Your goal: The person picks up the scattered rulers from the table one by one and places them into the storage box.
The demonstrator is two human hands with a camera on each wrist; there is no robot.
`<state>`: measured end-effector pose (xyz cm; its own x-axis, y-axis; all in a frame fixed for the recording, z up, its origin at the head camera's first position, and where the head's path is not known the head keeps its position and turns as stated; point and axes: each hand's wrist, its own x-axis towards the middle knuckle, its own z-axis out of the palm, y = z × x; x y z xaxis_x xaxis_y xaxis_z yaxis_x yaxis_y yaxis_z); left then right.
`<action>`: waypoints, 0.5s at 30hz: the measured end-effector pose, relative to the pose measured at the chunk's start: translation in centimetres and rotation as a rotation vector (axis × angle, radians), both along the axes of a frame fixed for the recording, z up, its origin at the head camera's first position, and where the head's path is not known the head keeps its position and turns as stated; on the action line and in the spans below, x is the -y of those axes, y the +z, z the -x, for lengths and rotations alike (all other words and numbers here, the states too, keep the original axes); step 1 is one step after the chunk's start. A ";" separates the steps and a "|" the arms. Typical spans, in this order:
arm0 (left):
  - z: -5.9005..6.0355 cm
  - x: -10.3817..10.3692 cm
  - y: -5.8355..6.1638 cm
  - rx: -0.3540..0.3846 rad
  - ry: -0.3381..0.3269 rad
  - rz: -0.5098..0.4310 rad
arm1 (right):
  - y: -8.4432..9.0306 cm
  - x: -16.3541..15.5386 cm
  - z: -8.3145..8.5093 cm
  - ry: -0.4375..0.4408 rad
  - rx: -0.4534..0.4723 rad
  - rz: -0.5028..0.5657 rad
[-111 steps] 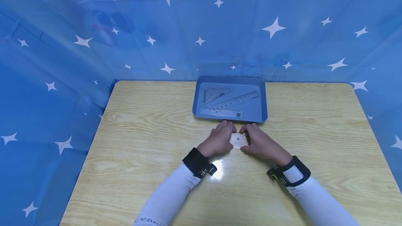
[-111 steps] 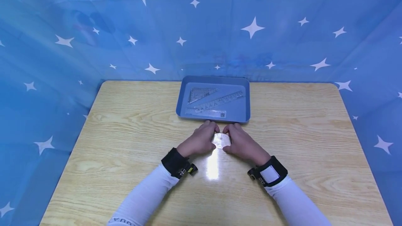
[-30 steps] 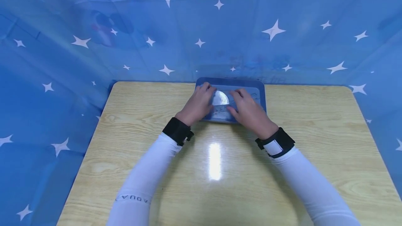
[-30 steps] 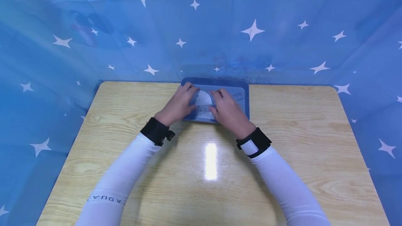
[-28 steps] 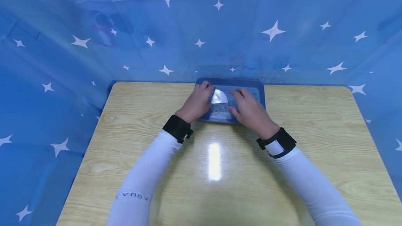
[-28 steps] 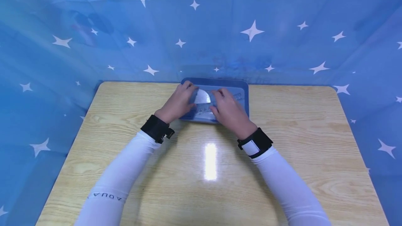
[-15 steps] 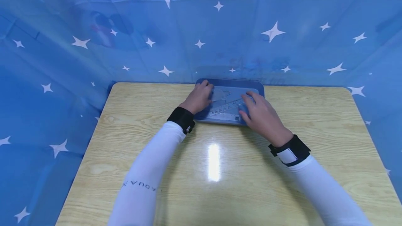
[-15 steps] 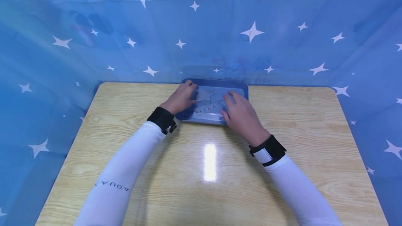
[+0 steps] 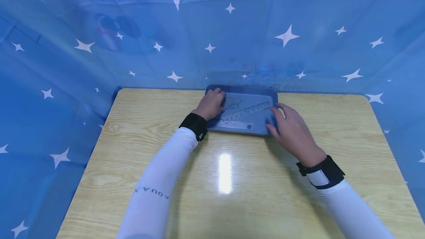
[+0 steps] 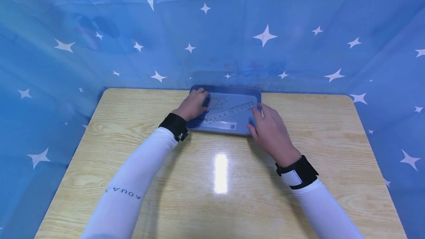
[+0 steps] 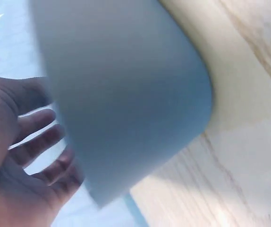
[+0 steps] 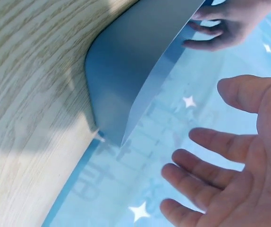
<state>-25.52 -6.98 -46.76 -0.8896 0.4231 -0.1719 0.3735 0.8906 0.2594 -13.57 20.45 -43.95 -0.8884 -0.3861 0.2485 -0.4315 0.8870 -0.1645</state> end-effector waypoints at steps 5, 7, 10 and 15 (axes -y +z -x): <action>0.2 0.0 -0.5 -0.007 0.007 0.013 | -0.1 -0.1 -0.1 -0.016 0.022 0.009; 0.3 0.1 -0.7 -0.007 0.006 0.013 | -0.2 0.0 0.0 -0.017 0.023 0.014; 0.1 0.3 -0.9 -0.004 -0.001 -0.014 | -0.4 0.0 0.0 -0.025 0.024 0.017; -0.9 1.1 -0.4 -0.041 -0.015 -0.152 | -0.8 -0.2 0.0 -0.078 0.047 0.004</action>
